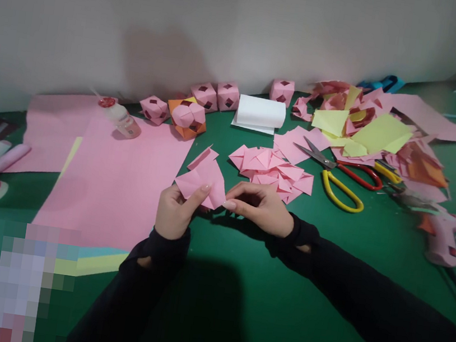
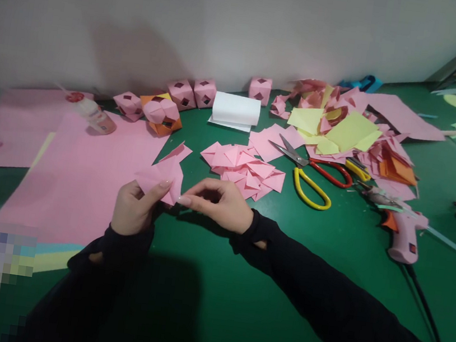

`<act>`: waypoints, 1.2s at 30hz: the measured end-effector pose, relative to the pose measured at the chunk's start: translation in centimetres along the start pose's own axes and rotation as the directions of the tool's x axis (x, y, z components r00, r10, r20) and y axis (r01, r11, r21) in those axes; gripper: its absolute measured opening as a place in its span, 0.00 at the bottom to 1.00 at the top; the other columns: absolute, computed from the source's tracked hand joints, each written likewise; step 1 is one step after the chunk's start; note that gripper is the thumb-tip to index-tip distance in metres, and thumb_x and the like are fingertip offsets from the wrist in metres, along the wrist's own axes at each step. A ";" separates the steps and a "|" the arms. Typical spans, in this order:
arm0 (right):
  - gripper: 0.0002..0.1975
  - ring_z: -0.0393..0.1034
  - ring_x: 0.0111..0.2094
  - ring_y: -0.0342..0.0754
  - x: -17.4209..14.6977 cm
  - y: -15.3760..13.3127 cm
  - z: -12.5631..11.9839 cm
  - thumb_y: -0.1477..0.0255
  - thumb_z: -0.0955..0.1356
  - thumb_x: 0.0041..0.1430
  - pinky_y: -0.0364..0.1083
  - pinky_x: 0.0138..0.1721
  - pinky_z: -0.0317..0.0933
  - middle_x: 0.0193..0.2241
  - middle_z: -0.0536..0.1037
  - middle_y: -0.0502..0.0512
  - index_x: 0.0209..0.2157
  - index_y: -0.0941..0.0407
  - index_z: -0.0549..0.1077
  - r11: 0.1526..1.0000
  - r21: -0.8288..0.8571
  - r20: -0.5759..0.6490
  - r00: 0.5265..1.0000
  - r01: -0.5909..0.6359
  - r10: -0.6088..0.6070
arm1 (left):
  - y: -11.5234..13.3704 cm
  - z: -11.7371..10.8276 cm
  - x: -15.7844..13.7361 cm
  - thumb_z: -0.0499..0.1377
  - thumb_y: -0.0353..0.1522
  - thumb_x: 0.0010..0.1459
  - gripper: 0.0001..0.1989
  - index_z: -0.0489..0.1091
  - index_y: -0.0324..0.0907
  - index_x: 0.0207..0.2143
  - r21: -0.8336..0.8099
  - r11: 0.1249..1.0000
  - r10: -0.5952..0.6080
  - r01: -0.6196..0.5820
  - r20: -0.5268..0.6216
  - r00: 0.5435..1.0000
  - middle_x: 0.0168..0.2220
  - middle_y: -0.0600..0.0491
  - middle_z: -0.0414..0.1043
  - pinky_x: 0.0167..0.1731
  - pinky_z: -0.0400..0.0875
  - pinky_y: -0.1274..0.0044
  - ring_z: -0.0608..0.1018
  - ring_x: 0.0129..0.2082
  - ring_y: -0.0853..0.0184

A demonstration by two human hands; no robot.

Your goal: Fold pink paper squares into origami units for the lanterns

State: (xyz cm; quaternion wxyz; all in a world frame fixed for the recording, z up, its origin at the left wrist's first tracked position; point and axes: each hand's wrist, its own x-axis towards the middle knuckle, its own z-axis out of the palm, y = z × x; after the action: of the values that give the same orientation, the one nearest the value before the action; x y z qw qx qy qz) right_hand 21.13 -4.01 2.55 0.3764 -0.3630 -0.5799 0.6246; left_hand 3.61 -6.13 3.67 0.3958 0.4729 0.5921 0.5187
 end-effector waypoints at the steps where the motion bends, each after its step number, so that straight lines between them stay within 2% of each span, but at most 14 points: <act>1: 0.16 0.67 0.25 0.42 0.0 0.0 0.0 0.58 0.75 0.48 0.42 0.25 0.62 0.25 0.76 0.52 0.30 0.57 0.77 1.000 0.000 0.001 1.000 -0.001 0.001 | 0.0 0.0 0.0 0.65 0.36 0.51 0.12 0.71 0.40 0.19 0.007 1.000 0.003 -0.003 -0.002 1.000 0.17 0.57 0.70 0.21 0.64 0.79 0.70 0.18 0.72; 9: 0.15 0.65 0.24 0.41 0.0 0.0 0.0 0.58 0.75 0.49 0.42 0.24 0.59 0.24 0.74 0.50 0.29 0.57 0.77 1.000 -0.019 0.012 1.000 0.019 -0.018 | -0.2 -0.1 0.0 0.64 0.37 0.51 0.13 0.71 0.41 0.19 0.046 0.999 0.024 -0.024 0.009 1.000 0.16 0.56 0.72 0.20 0.65 0.78 0.72 0.18 0.70; 14: 0.16 0.64 0.24 0.41 0.0 -0.1 0.1 0.58 0.75 0.48 0.42 0.25 0.59 0.24 0.73 0.50 0.29 0.57 0.75 0.999 -0.054 0.016 1.000 -0.001 0.002 | 0.0 0.1 -0.2 0.64 0.35 0.51 0.09 0.74 0.39 0.22 0.076 0.995 0.061 -0.062 0.019 0.998 0.22 0.53 0.76 0.24 0.70 0.78 0.75 0.22 0.67; 19: 0.17 0.61 0.23 0.40 0.0 0.1 0.2 0.58 0.74 0.50 0.42 0.25 0.56 0.22 0.71 0.49 0.25 0.58 0.73 0.990 -0.142 0.009 1.000 0.007 -0.006 | -0.2 -0.1 -0.1 0.65 0.35 0.50 0.10 0.73 0.39 0.21 0.154 0.982 0.090 -0.107 0.115 0.989 0.24 0.52 0.78 0.26 0.73 0.77 0.77 0.25 0.66; 23: 0.18 0.60 0.22 0.39 0.0 0.0 0.3 0.57 0.73 0.51 0.41 0.23 0.54 0.21 0.70 0.48 0.24 0.58 0.72 0.981 -0.195 -0.014 1.000 0.018 -0.022 | -0.4 -0.2 -0.2 0.66 0.35 0.50 0.09 0.74 0.40 0.21 0.177 0.977 0.098 -0.120 0.131 0.987 0.25 0.51 0.79 0.28 0.74 0.75 0.78 0.26 0.64; 28: 0.19 0.59 0.22 0.39 0.1 0.2 0.3 0.56 0.73 0.51 0.41 0.23 0.54 0.20 0.69 0.48 0.23 0.58 0.70 0.986 -0.166 -0.059 0.998 -0.005 -0.005 | -0.4 -0.3 -0.2 0.65 0.35 0.51 0.08 0.75 0.40 0.23 0.152 0.980 0.106 -0.129 0.150 0.983 0.25 0.51 0.78 0.29 0.75 0.75 0.79 0.27 0.64; 33: 0.19 0.60 0.22 0.40 0.1 0.3 0.2 0.56 0.73 0.51 0.42 0.24 0.56 0.21 0.70 0.49 0.23 0.58 0.70 0.997 -0.078 -0.091 0.996 -0.024 0.017 | -0.4 -0.3 -0.3 0.65 0.36 0.51 0.08 0.76 0.40 0.30 0.018 0.997 0.063 -0.069 0.209 0.976 0.23 0.53 0.77 0.22 0.73 0.77 0.76 0.19 0.69; 36: 0.19 0.60 0.22 0.40 0.1 0.4 0.2 0.58 0.74 0.51 0.42 0.25 0.57 0.22 0.71 0.49 0.23 0.58 0.69 0.998 -0.059 -0.083 0.996 -0.015 0.010 | -0.4 -0.2 -0.5 0.65 0.35 0.51 0.07 0.77 0.40 0.30 -0.008 0.998 0.058 -0.057 0.174 0.983 0.24 0.52 0.78 0.24 0.73 0.78 0.76 0.20 0.69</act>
State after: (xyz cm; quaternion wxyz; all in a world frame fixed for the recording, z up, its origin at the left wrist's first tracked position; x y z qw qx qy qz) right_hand 20.88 -3.99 2.21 0.3854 -0.4032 -0.5797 0.5940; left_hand 3.52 -6.70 3.30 0.4316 0.5330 0.5405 0.4873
